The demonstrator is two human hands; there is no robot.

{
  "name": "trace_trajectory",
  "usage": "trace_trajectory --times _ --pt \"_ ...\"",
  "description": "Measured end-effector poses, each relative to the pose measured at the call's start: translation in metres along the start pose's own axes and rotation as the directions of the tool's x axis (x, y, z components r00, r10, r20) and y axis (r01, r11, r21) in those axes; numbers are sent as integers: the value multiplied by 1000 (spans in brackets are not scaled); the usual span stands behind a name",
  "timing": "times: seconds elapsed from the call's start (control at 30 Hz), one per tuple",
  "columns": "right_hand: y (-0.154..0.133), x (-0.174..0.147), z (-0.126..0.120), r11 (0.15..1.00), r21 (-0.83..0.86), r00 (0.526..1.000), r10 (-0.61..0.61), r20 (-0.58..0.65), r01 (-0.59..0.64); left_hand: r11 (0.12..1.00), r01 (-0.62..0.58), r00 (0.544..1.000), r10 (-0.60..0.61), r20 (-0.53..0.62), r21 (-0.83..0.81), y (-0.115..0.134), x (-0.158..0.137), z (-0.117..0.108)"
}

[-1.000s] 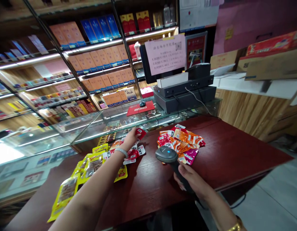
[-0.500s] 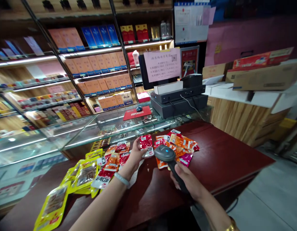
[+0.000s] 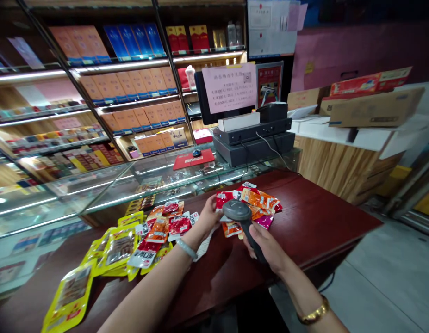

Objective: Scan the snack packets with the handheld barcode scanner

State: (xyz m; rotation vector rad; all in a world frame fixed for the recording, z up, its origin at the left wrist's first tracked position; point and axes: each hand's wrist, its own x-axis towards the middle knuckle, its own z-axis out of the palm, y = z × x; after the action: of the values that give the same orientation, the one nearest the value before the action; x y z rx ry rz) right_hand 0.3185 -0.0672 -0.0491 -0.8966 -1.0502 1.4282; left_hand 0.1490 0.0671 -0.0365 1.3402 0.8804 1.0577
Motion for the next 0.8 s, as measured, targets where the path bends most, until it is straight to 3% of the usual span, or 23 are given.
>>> trace_trajectory --times 0.07,0.13,0.17,0.2,0.27,0.33,0.4,0.43,0.5,0.6,0.67,0.8 --pt "6 -2 -3 1000 11 1000 19 -24 -19 1000 9 998 -10 58 7 3 9 9" --pt "9 -4 -4 999 24 999 38 -31 -38 974 -47 997 34 64 223 8 15 4" --pt "10 -5 -4 998 27 998 49 -28 -49 916 -91 996 73 59 392 12 15 -6" --pt "10 -6 -3 998 30 998 61 -23 -60 810 -124 992 110 59 573 16 13 -19" --pt "10 -6 -1 996 29 997 80 -9 -80 491 -138 987 135 81 860 25 7 -52" --pt "8 -6 2 996 19 996 88 8 -89 182 -89 996 -5 92 979 32 1 -84" --pt "8 -5 5 996 1 996 85 25 -85 26 -91 983 -156 94 996 36 -2 -109" --pt "8 -5 6 997 -8 996 83 32 -83 -3 -105 973 -208 102 994 37 -2 -116" --pt "9 -5 7 996 -17 996 83 44 -83 -7 -136 960 -248 130 991 37 1 -125" --pt "11 -7 7 996 -12 994 94 64 -93 76 -152 964 -206 165 985 36 8 -129" --pt "13 -8 6 995 -3 993 97 69 -97 210 -106 976 -163 141 972 35 12 -132" --pt "15 -10 5 995 8 992 104 66 -104 573 54 997 -83 -8 818 34 21 -134"
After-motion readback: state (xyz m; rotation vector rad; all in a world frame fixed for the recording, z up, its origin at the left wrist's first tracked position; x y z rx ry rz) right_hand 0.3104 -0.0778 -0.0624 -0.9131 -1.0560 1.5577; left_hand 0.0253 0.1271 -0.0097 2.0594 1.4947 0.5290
